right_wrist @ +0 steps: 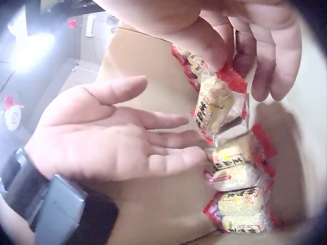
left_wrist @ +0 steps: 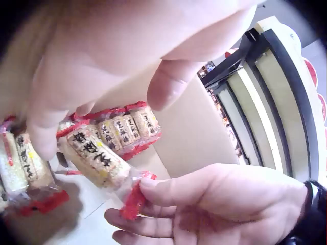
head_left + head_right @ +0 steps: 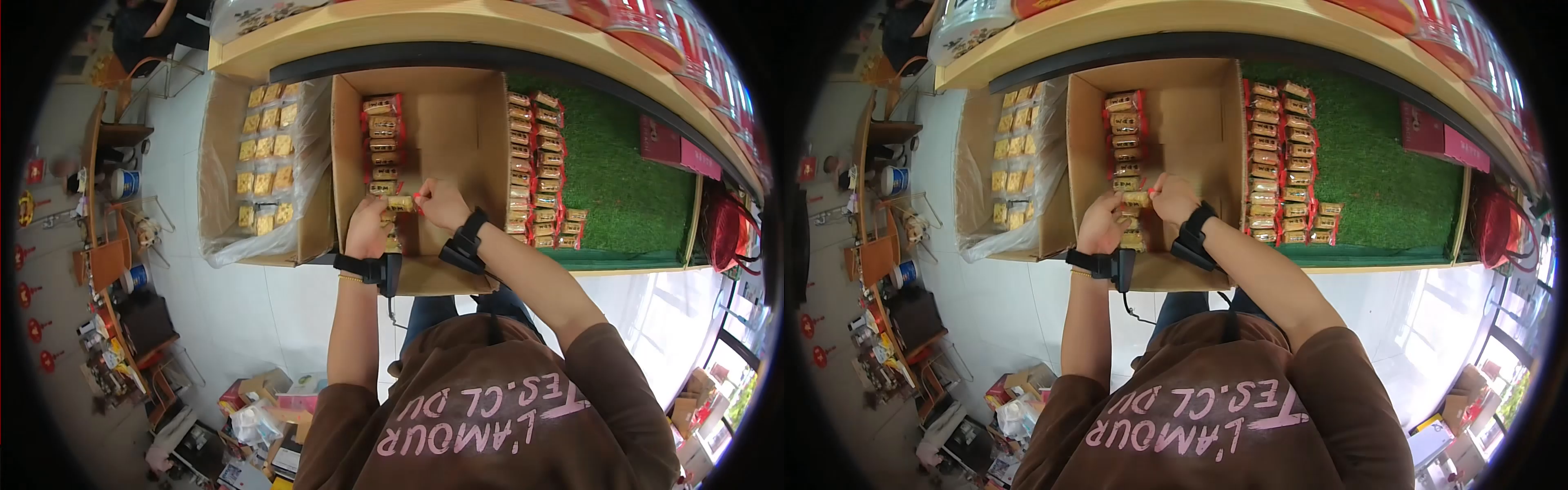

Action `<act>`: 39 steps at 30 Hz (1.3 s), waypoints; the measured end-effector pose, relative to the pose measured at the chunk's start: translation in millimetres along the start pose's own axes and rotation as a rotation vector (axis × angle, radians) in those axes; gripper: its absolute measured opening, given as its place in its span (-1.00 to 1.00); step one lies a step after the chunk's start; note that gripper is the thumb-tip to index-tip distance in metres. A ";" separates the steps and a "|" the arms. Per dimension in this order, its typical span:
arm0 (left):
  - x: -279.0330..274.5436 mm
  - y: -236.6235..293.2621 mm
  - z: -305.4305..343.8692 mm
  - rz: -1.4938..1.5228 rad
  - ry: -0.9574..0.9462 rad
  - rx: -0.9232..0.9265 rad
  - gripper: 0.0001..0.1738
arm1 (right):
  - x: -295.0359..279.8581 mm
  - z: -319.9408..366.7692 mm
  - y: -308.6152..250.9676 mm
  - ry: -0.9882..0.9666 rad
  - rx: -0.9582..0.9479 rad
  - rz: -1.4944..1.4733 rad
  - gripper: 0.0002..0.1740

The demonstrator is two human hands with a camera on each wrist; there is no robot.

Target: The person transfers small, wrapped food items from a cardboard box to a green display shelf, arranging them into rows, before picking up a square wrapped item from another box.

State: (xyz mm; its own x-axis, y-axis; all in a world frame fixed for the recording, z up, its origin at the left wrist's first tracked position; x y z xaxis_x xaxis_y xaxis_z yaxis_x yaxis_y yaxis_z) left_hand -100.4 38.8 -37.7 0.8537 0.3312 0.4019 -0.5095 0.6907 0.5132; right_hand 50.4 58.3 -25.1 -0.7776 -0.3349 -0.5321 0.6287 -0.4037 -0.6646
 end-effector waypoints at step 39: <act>209.0 -261.8 66.3 -0.104 -0.089 0.029 -0.65 | -211.5 22.1 331.4 0.264 -0.001 0.416 -0.58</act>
State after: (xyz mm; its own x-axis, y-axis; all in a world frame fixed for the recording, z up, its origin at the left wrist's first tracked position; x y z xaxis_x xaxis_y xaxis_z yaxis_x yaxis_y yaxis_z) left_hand 204.3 -115.5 -37.9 0.8899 0.1991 0.4103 -0.4225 0.6988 0.5772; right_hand 423.4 -23.5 -121.2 -0.4362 -0.2397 -0.8673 0.8864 -0.2806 -0.3683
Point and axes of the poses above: each hand's wrist, its own z-axis away from the middle knuckle, its own x-axis out of the palm, y = z × x, the point moved 7 cm from there along -z, towards the middle knuckle, and after that the axes turned 12 degrees about z, right-handed, at the moved point
